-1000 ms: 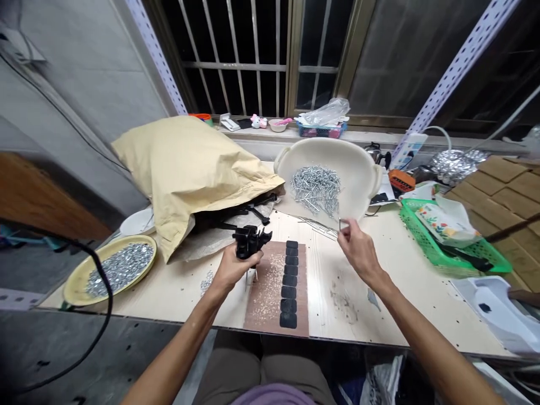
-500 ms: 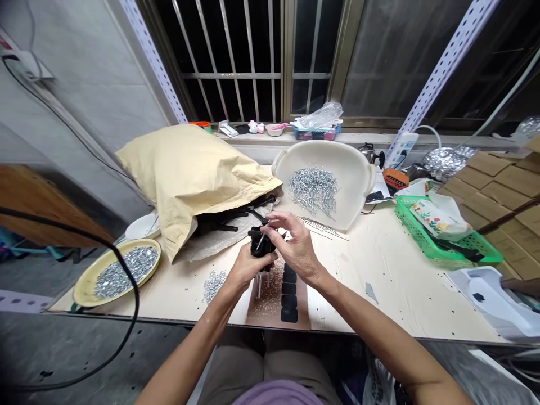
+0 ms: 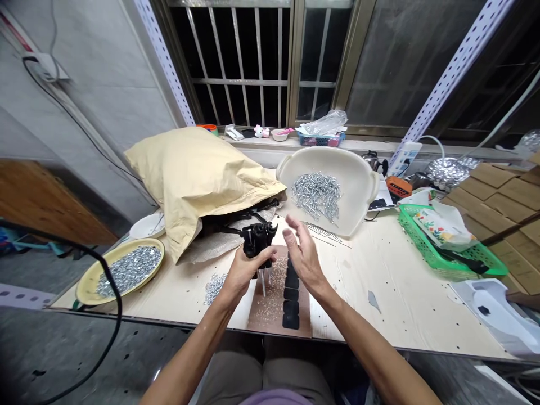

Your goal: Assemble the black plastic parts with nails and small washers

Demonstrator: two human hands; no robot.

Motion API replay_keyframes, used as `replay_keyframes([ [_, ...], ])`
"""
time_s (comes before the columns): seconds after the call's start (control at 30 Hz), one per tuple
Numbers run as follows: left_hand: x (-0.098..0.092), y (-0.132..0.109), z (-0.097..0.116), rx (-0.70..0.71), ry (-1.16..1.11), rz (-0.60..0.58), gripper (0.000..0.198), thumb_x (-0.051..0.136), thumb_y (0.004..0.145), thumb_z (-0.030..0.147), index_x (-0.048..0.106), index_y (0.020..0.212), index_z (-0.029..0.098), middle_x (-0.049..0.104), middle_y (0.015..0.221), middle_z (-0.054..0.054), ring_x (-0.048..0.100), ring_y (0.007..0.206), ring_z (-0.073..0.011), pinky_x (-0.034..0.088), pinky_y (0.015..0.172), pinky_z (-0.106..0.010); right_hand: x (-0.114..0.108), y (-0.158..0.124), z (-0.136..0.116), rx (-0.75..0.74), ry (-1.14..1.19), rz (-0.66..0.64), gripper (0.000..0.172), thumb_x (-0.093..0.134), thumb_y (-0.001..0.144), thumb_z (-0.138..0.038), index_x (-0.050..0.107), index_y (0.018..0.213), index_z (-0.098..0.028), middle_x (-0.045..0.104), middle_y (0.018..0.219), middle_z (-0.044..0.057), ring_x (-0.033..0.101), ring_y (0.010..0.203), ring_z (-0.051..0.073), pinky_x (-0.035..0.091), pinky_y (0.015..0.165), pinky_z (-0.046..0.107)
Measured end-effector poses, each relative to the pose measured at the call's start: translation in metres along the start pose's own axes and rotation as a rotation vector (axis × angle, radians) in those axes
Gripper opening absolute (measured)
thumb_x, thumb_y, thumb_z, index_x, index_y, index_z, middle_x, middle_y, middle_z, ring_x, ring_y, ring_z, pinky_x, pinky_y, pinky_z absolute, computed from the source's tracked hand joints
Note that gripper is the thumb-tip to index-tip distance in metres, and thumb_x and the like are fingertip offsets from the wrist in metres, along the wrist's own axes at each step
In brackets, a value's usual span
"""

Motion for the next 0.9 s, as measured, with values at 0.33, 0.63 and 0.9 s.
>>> replay_keyframes([
  [0.33,0.003,0.018,-0.001,0.084,-0.053,0.083,0.051,0.061,0.077,0.051,0.058,0.112,0.014,0.065,0.106,-0.010,0.059,0.102,-0.0232,0.043,0.091,-0.034,0.058,-0.019,0.042,0.168,0.383,-0.006,0.054,0.037,0.092,-0.052,0.039,0.138,-0.025,0.052,0.132,0.004,0.041,0.127,0.019,0.030,0.109,0.038],
  [0.63,0.002,0.023,-0.003,-0.051,-0.269,-0.028,0.045,0.070,0.071,0.044,0.065,0.104,0.013,0.069,0.101,-0.009,0.060,0.100,-0.0240,0.042,0.094,-0.038,0.037,-0.019,0.040,0.204,0.176,0.075,0.042,0.061,0.079,-0.041,0.058,0.112,-0.017,0.067,0.100,0.006,0.062,0.092,0.022,0.049,0.083,0.035],
  [0.9,0.000,0.035,-0.009,-0.065,-0.251,-0.009,0.042,0.074,0.067,0.042,0.067,0.095,0.011,0.069,0.087,-0.007,0.063,0.079,-0.0167,0.048,0.077,-0.030,0.039,-0.015,0.051,0.225,0.131,0.122,0.037,0.060,0.076,-0.038,0.061,0.106,-0.015,0.069,0.097,0.006,0.063,0.090,0.021,0.049,0.082,0.034],
])
Point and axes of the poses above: each hand's wrist, its own y-axis towards the middle knuckle, its own x-axis out of the palm, z = x × y, the point moved 8 cm from there along y, towards the middle knuckle
